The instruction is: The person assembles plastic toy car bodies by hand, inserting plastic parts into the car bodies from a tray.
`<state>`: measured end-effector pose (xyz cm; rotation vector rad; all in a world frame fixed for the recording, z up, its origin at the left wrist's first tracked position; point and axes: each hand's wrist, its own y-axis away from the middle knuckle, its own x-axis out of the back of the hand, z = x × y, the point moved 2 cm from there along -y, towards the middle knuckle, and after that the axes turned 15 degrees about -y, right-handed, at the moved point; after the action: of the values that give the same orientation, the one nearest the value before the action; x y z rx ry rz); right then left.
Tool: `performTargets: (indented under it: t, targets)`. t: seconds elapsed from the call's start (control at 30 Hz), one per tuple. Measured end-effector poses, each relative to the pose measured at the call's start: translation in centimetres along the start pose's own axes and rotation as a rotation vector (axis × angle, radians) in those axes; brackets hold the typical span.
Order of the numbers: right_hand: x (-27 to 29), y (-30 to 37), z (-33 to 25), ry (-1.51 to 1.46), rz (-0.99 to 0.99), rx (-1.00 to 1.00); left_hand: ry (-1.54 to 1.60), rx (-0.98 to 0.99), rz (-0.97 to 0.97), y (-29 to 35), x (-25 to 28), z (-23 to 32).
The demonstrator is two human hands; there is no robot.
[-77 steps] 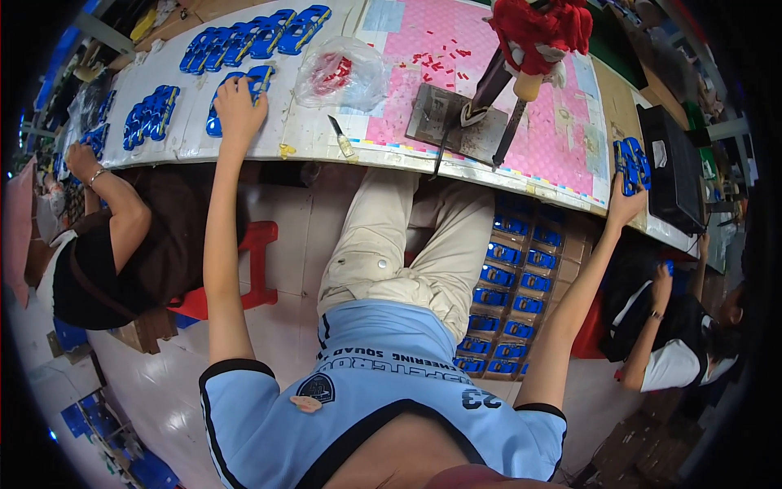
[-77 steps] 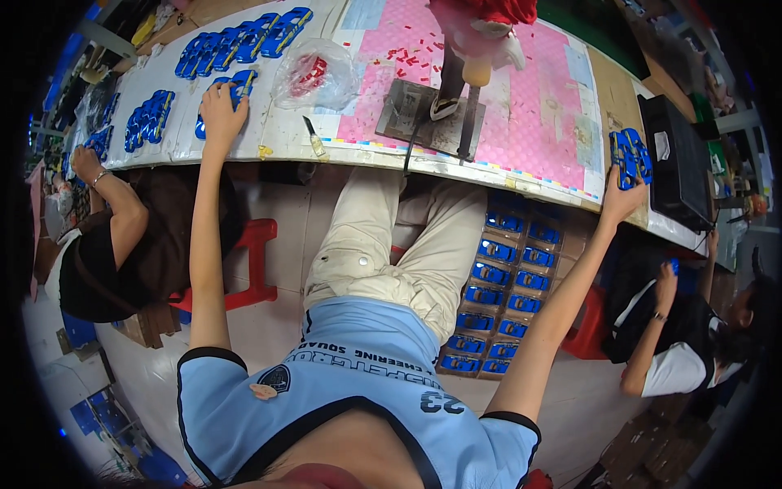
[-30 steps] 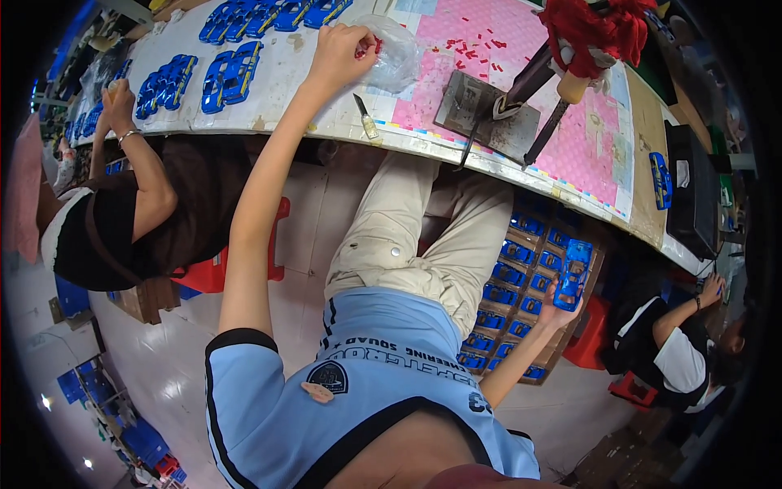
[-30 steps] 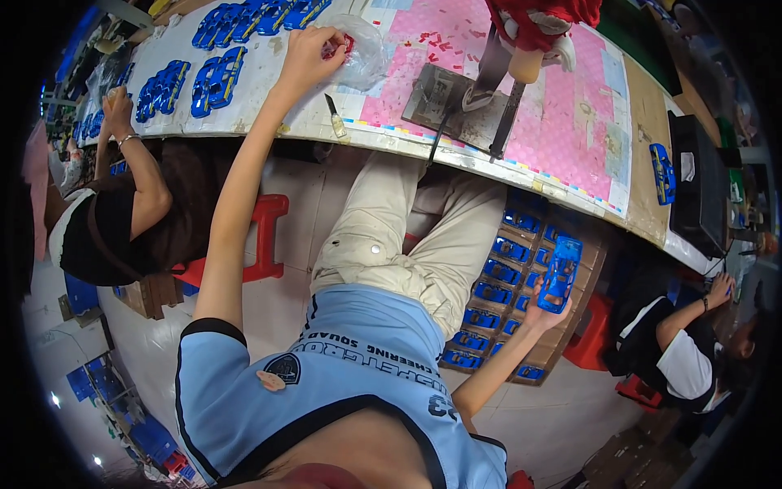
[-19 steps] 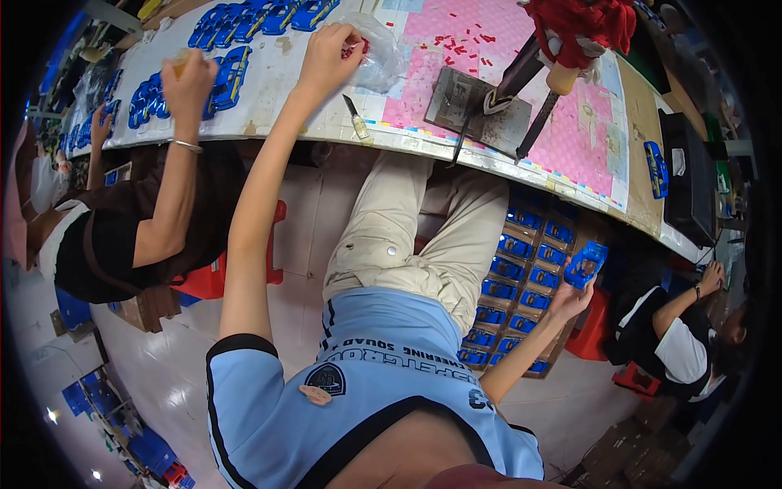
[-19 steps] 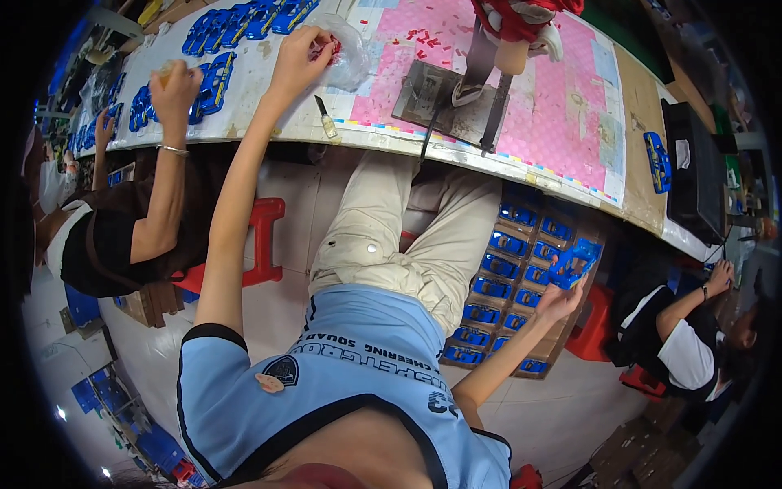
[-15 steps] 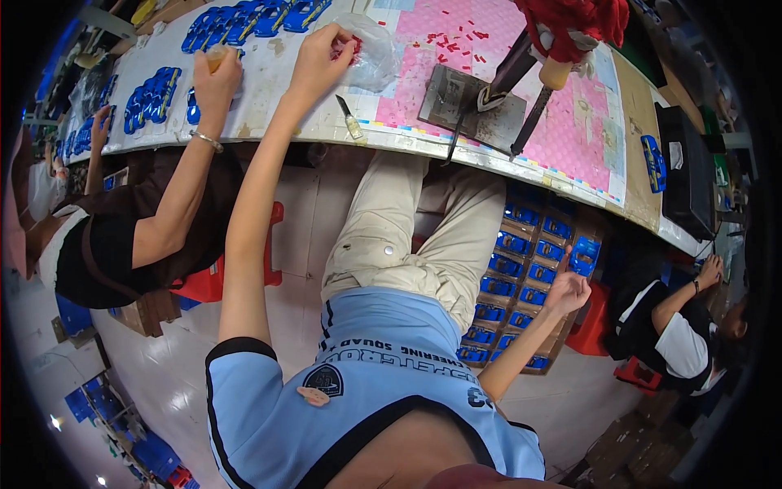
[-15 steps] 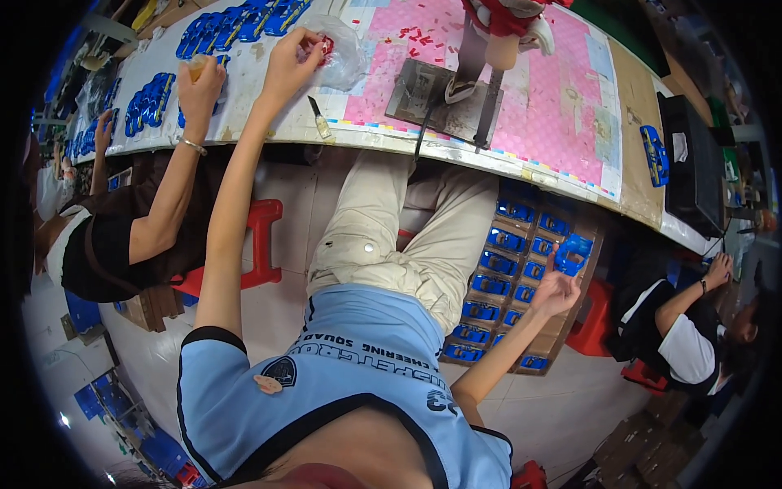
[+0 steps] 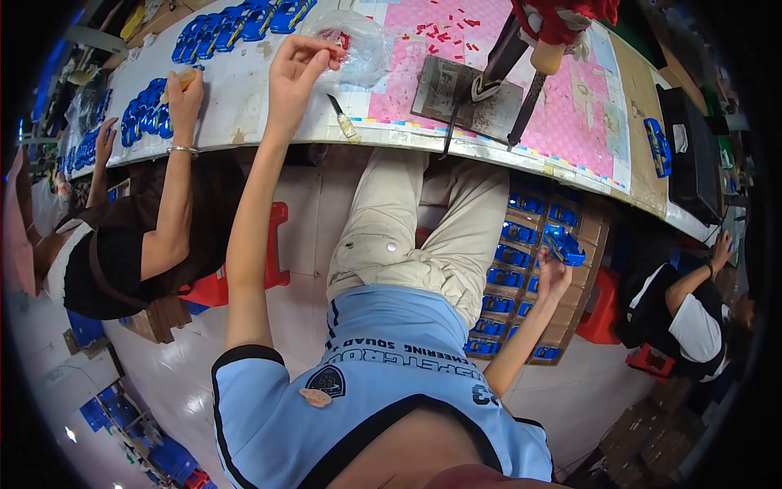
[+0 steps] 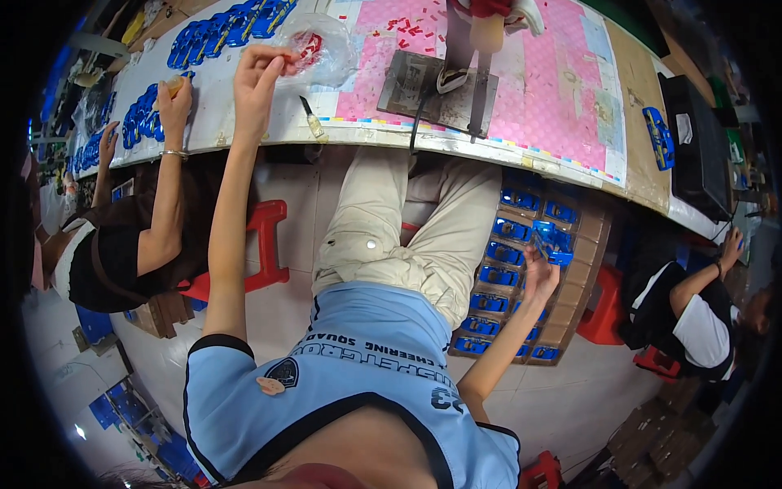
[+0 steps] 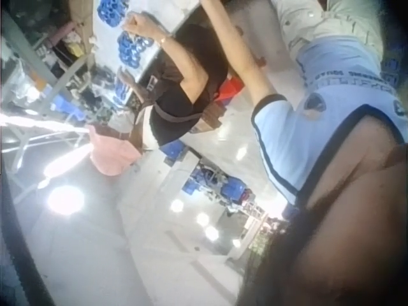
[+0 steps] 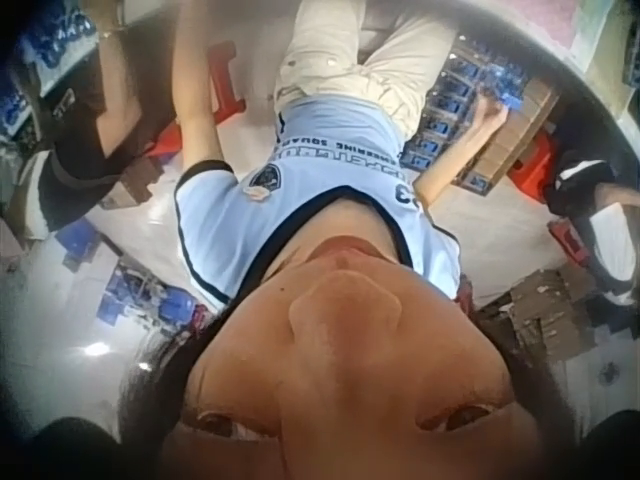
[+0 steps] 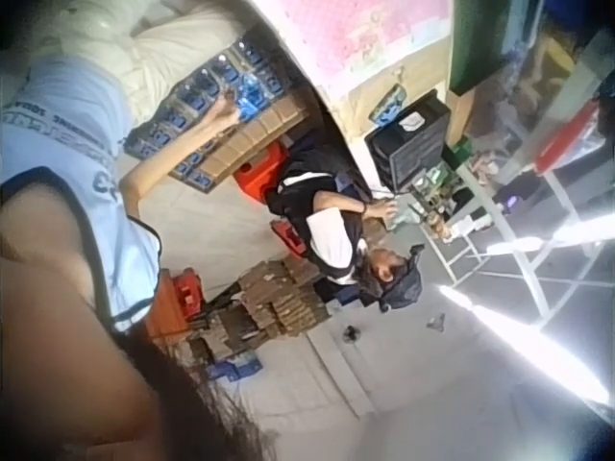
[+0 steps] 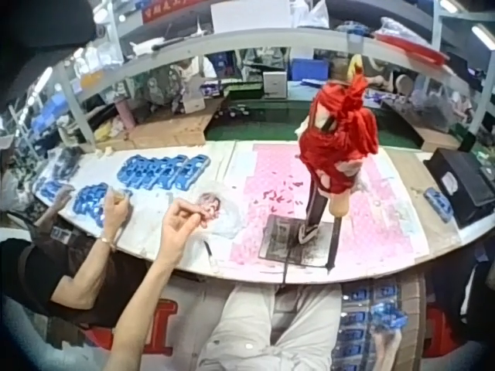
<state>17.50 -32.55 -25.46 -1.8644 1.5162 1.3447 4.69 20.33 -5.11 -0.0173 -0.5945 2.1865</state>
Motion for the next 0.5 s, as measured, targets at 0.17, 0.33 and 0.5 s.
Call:
performTargets:
  t: [0.17,0.33,0.5]
  targets:
    - [-6.5,2.9,1.1,0.257,-0.096,-0.257,-0.086,-0.284,-0.172,3.0,-3.0,5.9]
    - [-13.8,5.0,3.3,0.494,-0.251,-0.687,0.089,-0.358,-0.375,5.9,-7.3,9.2]
    - [-19.4,5.9,5.1,0.747,-0.742,-1.088,0.186,-0.336,-0.655,9.1,-12.6,9.5]
